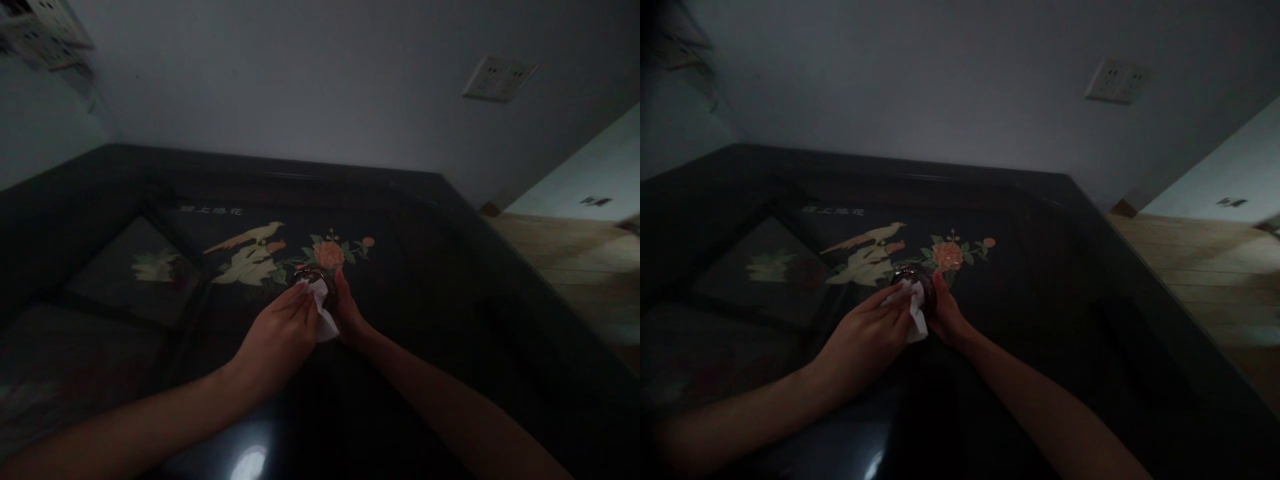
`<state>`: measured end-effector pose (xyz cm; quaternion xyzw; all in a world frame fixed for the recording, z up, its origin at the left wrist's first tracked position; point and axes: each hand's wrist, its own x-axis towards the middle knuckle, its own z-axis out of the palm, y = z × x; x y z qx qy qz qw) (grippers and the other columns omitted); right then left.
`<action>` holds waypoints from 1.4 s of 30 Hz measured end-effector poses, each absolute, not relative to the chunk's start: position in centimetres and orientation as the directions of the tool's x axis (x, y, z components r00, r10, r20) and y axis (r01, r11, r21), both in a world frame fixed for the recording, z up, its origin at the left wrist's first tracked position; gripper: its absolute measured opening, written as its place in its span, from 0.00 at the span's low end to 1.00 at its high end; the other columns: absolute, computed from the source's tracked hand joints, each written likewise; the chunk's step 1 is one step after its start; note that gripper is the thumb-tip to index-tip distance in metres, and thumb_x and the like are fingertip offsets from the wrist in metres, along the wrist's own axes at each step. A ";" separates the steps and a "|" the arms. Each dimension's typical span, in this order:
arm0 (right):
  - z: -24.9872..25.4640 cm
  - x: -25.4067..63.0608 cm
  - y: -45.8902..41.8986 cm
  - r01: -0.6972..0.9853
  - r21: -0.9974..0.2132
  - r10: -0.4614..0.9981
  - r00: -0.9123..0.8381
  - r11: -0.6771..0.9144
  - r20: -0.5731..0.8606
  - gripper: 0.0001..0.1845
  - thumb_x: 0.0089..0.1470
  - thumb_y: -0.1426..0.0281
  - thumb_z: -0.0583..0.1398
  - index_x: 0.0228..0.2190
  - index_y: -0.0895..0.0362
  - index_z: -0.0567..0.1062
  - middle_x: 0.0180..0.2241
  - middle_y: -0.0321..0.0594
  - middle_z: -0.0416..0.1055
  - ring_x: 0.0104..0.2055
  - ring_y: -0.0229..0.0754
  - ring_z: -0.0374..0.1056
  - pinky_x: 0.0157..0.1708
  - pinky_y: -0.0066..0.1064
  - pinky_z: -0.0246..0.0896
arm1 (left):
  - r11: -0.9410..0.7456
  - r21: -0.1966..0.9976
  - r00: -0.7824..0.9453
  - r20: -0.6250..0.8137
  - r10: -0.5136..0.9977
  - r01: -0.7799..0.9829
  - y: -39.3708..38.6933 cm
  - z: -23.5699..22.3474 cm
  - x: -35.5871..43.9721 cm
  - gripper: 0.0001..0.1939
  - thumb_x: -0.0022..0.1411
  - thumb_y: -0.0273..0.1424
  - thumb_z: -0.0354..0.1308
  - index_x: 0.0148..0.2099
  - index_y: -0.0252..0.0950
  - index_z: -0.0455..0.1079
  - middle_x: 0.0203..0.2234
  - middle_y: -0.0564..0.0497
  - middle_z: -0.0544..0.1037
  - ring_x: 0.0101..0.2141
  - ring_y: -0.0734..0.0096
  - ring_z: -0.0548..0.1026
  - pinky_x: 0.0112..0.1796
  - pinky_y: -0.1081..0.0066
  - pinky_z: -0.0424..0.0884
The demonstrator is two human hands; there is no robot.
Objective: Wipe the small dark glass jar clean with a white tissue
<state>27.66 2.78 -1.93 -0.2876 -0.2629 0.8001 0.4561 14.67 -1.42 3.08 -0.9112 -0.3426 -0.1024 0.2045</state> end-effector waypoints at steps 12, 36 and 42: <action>-1.7 28.4 3.0 -0.644 -0.704 0.946 -0.299 -0.299 -0.128 0.31 0.44 0.41 0.57 0.37 0.53 0.76 0.28 0.38 0.76 0.25 0.39 0.68 0.20 0.27 0.58 | -0.635 0.547 0.516 0.379 0.768 0.545 0.4 6.9 12.8 0.12 0.64 0.28 0.48 0.40 0.34 0.73 0.35 0.46 0.81 0.35 0.64 0.79 0.37 0.65 0.76; 0.6 32.7 -2.8 -0.686 -0.703 0.983 -0.140 -0.185 -0.122 0.26 0.46 0.44 0.61 0.36 0.51 0.77 0.33 0.36 0.78 0.33 0.42 0.71 0.30 0.31 0.64 | 0.035 0.997 0.273 -0.054 0.961 0.075 -4.9 -0.6 14.3 0.20 0.57 0.37 0.59 0.51 0.37 0.71 0.41 0.45 0.78 0.42 0.56 0.75 0.44 0.62 0.69; -0.2 32.6 -4.1 -0.635 -0.737 0.973 -0.148 -0.231 -0.177 0.30 0.44 0.42 0.61 0.34 0.55 0.79 0.28 0.39 0.79 0.32 0.44 0.72 0.29 0.31 0.62 | 0.063 0.992 0.284 -0.093 0.954 0.110 -4.9 -1.1 14.4 0.19 0.60 0.40 0.56 0.50 0.35 0.73 0.41 0.46 0.79 0.41 0.58 0.74 0.43 0.65 0.68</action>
